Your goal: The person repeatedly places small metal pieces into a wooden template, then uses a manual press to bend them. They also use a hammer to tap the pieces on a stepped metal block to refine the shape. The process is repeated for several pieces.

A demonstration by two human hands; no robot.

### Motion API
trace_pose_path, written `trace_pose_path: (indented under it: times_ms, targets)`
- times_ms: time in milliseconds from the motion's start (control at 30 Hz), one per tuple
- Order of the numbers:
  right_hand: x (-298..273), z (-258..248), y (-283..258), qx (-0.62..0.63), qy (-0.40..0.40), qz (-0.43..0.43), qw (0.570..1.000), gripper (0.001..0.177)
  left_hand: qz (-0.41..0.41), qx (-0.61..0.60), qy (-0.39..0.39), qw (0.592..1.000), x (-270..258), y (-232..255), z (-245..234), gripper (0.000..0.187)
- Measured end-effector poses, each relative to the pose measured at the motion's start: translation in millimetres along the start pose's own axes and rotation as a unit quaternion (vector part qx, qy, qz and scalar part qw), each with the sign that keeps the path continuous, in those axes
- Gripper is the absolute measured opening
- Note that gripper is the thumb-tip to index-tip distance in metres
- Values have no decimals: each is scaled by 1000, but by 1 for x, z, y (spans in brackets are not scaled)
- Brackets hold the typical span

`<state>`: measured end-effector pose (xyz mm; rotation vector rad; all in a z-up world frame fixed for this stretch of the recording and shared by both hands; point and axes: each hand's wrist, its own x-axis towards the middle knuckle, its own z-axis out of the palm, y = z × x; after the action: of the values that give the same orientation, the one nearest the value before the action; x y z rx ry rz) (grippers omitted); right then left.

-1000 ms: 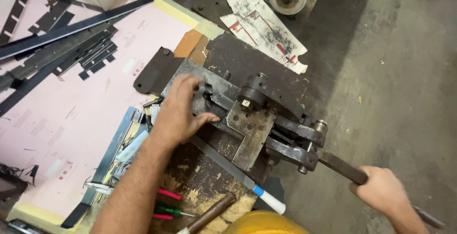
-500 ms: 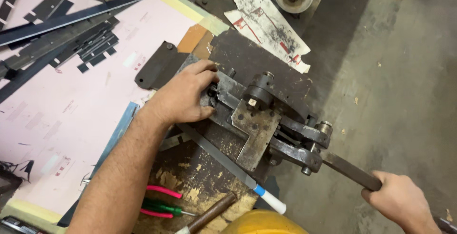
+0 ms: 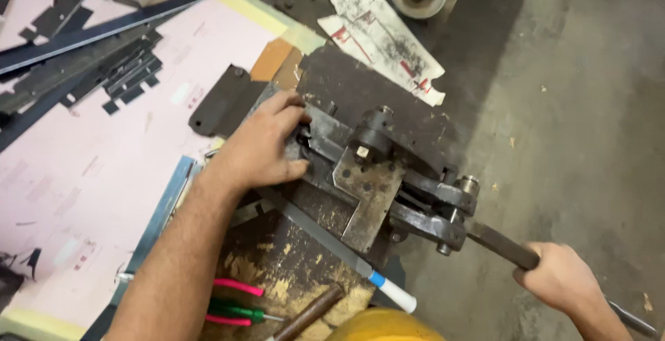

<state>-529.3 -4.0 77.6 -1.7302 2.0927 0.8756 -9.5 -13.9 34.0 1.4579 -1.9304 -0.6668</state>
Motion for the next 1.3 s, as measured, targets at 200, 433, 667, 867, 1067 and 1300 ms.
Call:
trace_pose_path:
  times_ms: [200,433,667,867,1067,1300]
  targets:
    - [1,-5,-5,-11,13,-10,1000,28,-30,-9,28,999,-13,2,7,61]
    - [-3,-14,-1,-19,23,41,999,30,-13,1,65,998,-9,13,3,60]
    - [5,-6,-9,9,-8,1,1000,31,-56,10,54,997,-6,10,5,55]
    - [-9,-24,-6,-33,-37,80,996,26,-76,23,37,996,-2,15,5,57]
    - [5,-1,-15,32,-6,8,999,29,-68,32,35,997,-3,13,5,58]
    - [-2,-12,-11,17,3,33,999,30,-53,33,24,998,1,9,1,60]
